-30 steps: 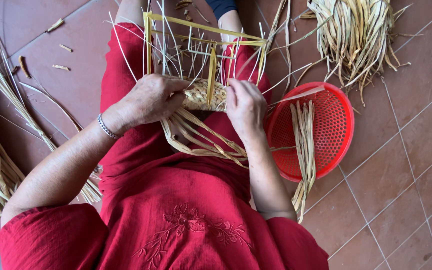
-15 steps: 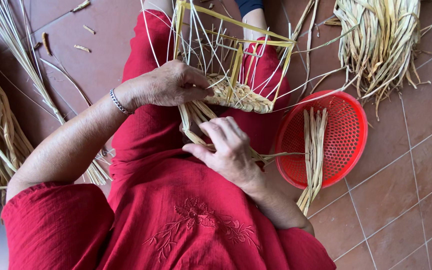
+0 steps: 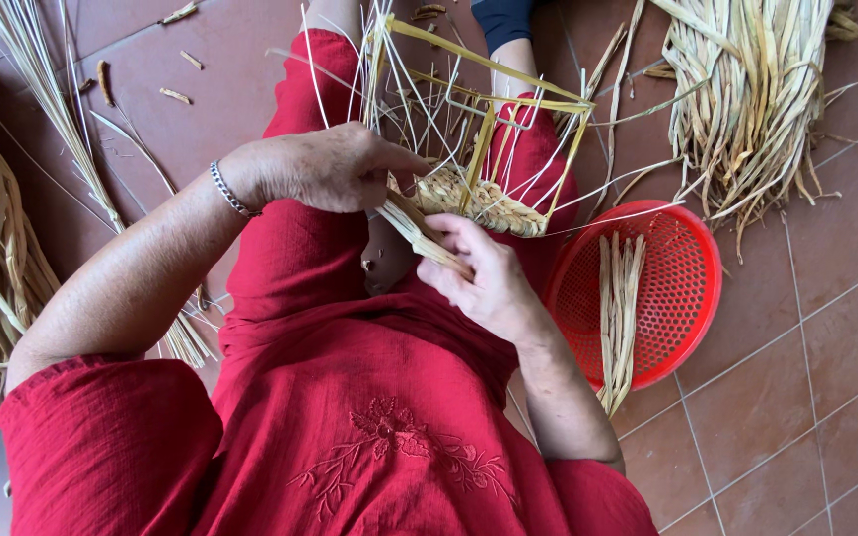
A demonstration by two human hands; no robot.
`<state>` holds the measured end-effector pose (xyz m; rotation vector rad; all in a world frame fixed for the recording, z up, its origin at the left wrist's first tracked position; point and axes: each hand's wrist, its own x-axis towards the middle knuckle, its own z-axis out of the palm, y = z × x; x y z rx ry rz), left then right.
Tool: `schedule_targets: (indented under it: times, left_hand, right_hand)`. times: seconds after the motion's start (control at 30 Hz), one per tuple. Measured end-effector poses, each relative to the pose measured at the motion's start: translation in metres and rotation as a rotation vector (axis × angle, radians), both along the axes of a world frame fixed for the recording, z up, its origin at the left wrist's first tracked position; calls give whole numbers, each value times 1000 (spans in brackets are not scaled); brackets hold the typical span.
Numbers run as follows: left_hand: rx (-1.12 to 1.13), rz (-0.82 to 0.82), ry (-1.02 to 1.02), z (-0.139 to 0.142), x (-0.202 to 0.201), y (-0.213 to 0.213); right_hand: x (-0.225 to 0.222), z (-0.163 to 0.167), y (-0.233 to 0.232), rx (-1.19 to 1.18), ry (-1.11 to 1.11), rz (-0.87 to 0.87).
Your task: The person sits on the floor and weaves dried palm leaves into the base of a rectangular basket frame. They interlace the leaves through vertical spokes, pull them tight, and trim excess with scissors. The woven section grows along the bottom edge of the frame.
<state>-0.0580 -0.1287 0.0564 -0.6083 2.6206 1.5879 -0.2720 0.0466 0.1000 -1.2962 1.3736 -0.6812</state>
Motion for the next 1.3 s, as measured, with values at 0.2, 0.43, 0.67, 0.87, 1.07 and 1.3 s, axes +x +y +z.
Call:
schedule_targets:
  times: [0.2, 0.43, 0.67, 0.87, 1.07, 1.3]
  left_hand:
    - [79, -48, 15, 10, 4, 1]
    - [-147, -40, -26, 5, -11, 20]
    - [-392, 215, 141, -1, -20, 50]
    - [-450, 270, 438, 12, 5, 54]
    - [-819, 84, 365, 17, 9, 63]
    - [-671, 161, 373, 12, 13, 65]
  right_hand:
    - [7, 13, -11, -843, 668, 20]
    - [-12, 5, -32, -800, 793, 60]
    - [-49, -6, -49, 43, 304, 5]
    - [-40, -15, -43, -443, 371, 60]
    - [-17, -31, -50, -468, 420, 69]
    - [-13, -54, -53, -591, 602, -12]
